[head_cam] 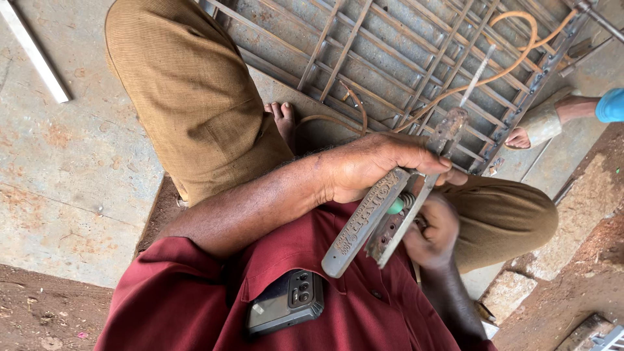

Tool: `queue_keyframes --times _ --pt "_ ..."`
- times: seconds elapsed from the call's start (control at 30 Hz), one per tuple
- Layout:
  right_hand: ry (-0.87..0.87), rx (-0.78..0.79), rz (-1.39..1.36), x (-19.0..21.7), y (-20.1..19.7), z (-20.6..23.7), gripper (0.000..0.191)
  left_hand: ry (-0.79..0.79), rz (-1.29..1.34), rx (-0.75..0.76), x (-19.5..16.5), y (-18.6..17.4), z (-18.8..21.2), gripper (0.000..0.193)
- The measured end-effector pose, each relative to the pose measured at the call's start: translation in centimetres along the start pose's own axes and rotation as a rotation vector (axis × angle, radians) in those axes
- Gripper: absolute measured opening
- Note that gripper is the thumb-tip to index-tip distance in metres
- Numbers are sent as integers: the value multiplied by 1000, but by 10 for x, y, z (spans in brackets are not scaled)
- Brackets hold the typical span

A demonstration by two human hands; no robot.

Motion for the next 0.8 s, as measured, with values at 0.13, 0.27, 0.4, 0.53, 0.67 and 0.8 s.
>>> queue_keyframes --times 0.13,0.27,0.4,0.53,0.67,0.8 --pt "485 201 -871 -15 13 15 52 8 -71 -51 -7 7 4 50" --pt "554 243 -926 -14 10 15 54 -131 71 -6 -14 28 11 53" --pt "679 301 -1088 -7 13 11 55 -165 168 -2 -22 40 18 55" --pt "632 376 -1032 5 11 -4 41 -130 174 -3 -23 41 16 52" --pt "108 320 -345 26 -7 -24 21 -118 145 -45 -22 39 14 56" --pt "322 320 -723 29 -4 -18 28 -152 159 -55 -22 40 16 56"
Point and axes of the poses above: each hand's wrist, its own z-axis away from the middle knuckle, its own y-axis out of the palm, x = y × z, the point moved 5 cm from there along -z, towards the middle knuckle, and after that the axes turned 1 degree about -y, right-handed, at the moved point
